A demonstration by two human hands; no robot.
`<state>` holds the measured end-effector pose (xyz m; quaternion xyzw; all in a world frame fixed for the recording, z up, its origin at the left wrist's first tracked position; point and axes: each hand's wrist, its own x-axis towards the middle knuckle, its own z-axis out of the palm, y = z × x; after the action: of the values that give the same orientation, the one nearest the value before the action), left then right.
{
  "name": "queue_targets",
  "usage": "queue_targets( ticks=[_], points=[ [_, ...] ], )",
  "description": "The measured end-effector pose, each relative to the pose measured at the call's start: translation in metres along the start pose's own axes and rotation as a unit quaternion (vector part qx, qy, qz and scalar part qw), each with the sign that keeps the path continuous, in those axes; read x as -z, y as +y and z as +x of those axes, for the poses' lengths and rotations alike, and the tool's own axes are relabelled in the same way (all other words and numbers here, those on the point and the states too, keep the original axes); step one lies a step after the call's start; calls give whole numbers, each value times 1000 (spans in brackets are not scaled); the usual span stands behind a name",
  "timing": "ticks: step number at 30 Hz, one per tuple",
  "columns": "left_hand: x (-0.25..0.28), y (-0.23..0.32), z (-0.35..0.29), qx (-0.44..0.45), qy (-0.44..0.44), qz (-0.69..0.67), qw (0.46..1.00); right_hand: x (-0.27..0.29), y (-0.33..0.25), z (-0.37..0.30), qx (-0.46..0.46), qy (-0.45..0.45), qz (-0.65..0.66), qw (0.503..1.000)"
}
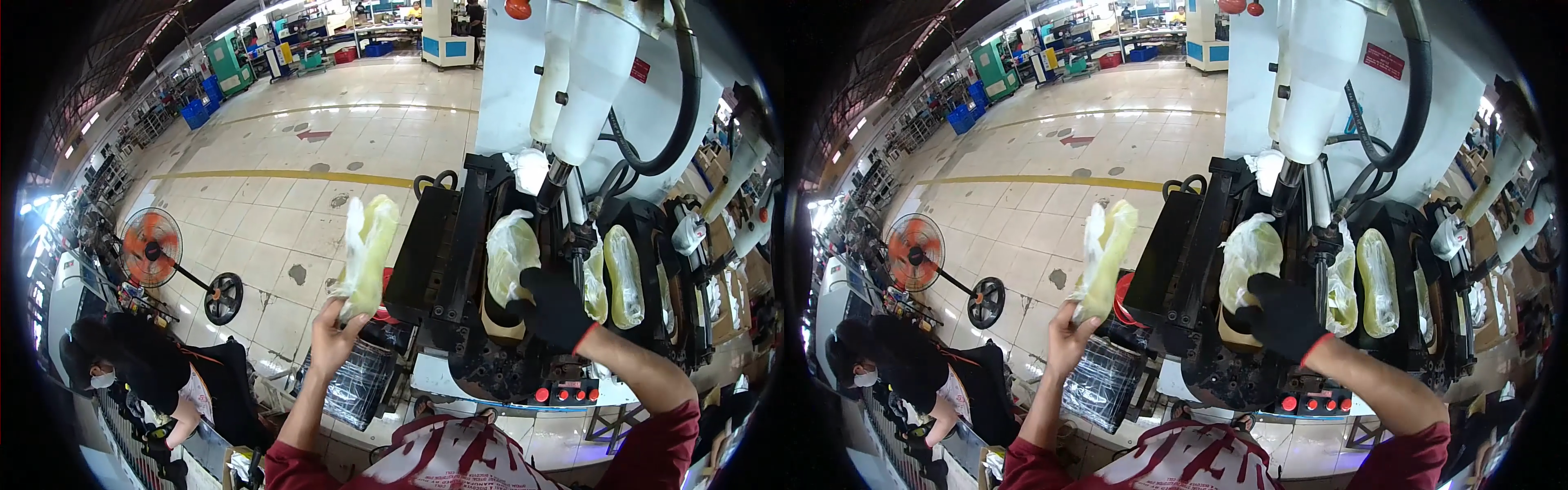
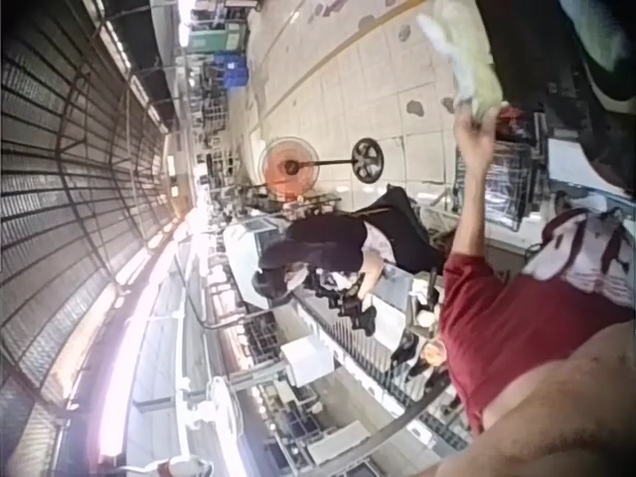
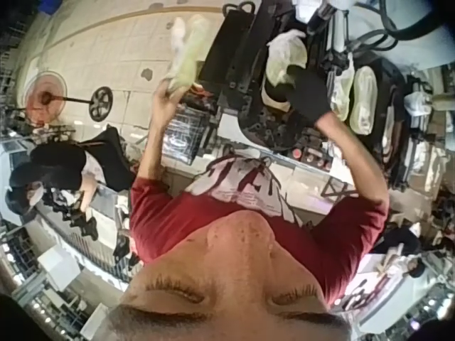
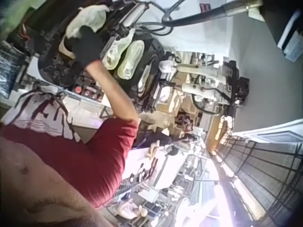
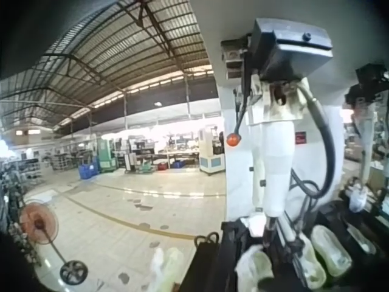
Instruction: Operates a shoe lasting machine and places finished boots on a conveyor belt.
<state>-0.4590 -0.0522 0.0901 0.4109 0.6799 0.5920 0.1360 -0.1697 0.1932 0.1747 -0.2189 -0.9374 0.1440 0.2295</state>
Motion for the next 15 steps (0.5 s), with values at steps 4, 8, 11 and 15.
queue_targets(
  ticks=[4,8,11,15],
  points=[
    [61,18,-37,52,93,-31,994,37,-92,8,39,-66,42,996],
    [81,44,-30,-3,136,7,991,-30,-112,42,118,-95,7,988],
    [84,62,-33,-49,135,47,988,-120,-109,91,110,-70,-1,991],
    [60,94,-29,-122,118,81,982,-189,-81,105,61,-134,-131,980]
  ],
)
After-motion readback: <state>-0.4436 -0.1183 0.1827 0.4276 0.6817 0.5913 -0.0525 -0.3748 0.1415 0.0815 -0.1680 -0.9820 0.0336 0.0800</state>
